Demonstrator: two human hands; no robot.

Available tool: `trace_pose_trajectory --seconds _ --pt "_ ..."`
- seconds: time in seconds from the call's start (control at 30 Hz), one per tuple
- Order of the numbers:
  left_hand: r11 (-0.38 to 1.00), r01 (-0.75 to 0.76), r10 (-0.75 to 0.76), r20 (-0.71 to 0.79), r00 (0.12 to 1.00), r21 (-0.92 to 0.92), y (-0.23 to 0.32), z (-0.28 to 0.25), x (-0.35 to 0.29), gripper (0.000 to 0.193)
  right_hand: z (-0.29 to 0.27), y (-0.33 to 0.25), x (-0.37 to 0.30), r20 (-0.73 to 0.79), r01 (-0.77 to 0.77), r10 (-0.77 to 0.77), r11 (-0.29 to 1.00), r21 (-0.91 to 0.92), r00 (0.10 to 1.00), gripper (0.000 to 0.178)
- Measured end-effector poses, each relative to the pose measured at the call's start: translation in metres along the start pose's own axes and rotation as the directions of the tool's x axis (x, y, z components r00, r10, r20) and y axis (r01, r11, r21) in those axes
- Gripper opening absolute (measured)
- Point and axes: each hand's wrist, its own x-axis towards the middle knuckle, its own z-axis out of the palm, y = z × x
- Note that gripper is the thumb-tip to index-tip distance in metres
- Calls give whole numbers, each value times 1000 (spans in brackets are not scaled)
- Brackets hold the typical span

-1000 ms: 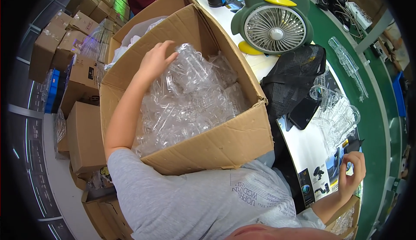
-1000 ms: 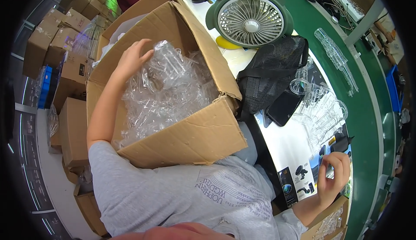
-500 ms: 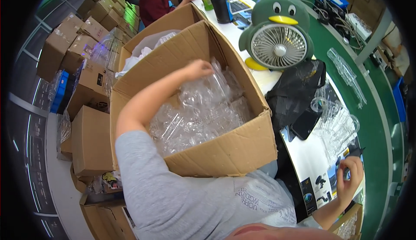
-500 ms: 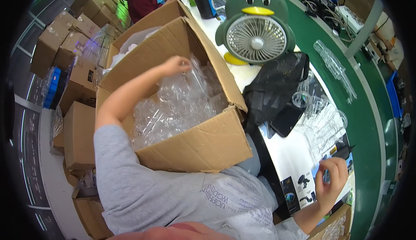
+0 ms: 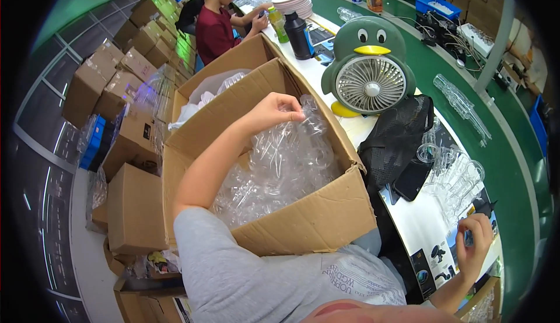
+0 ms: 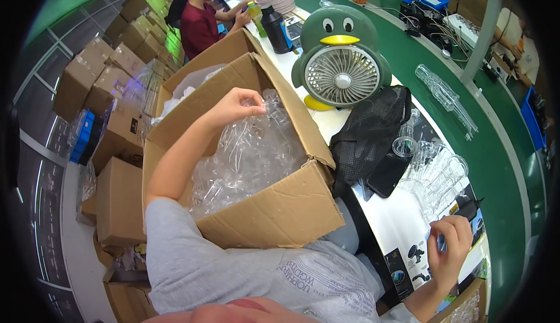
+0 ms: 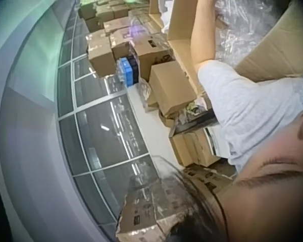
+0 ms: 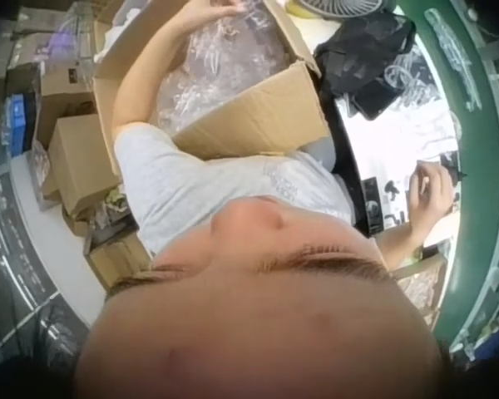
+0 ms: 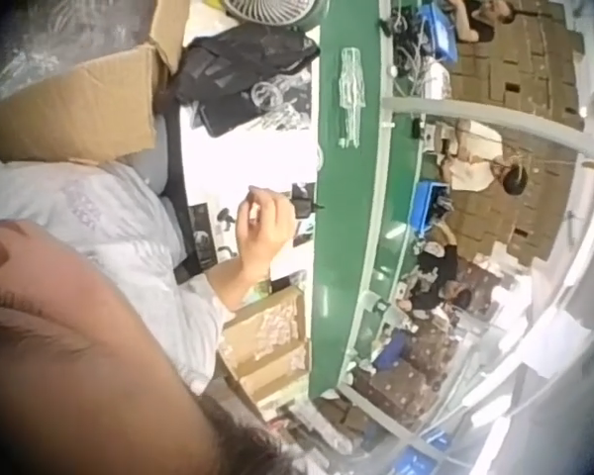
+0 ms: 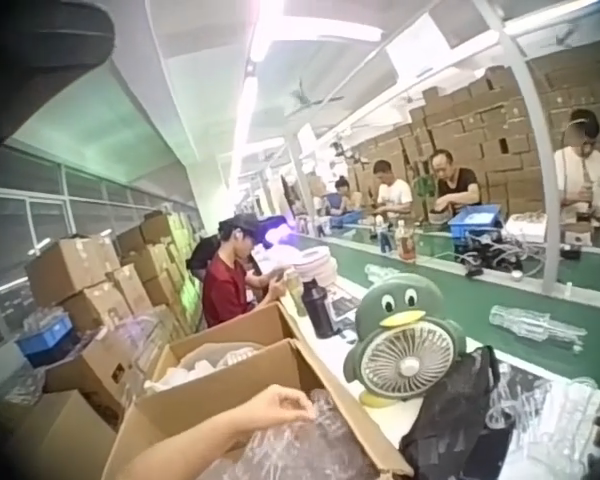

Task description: Assembling and inspecting clear plastic components for a product, using a squeeze bottle to apply liquid and fitting parts together.

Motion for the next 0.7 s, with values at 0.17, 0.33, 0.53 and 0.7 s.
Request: trace_pose_trajectory --seconds 0.17,0.33,0.53,0.7 --pt "922 -190 70 -337 939 -338 30 -14 -6 10 -3 2 -4 -1 9 -9 1000 -2 1000 21" --pt "974 -187 224 -556 800 124 45 -50 -11 24 5 10 1 30 -21 20 999 47 999 22" --pt "770 245 -153 -202 967 590 15 -91 -57 34 -1 3 1 1 -24 24 999 40 1000 23" --pt "398 399 -279 -305 910 826 -66 -84 -86 6 1 1 -1 19 -43 42 999 32 999 25"
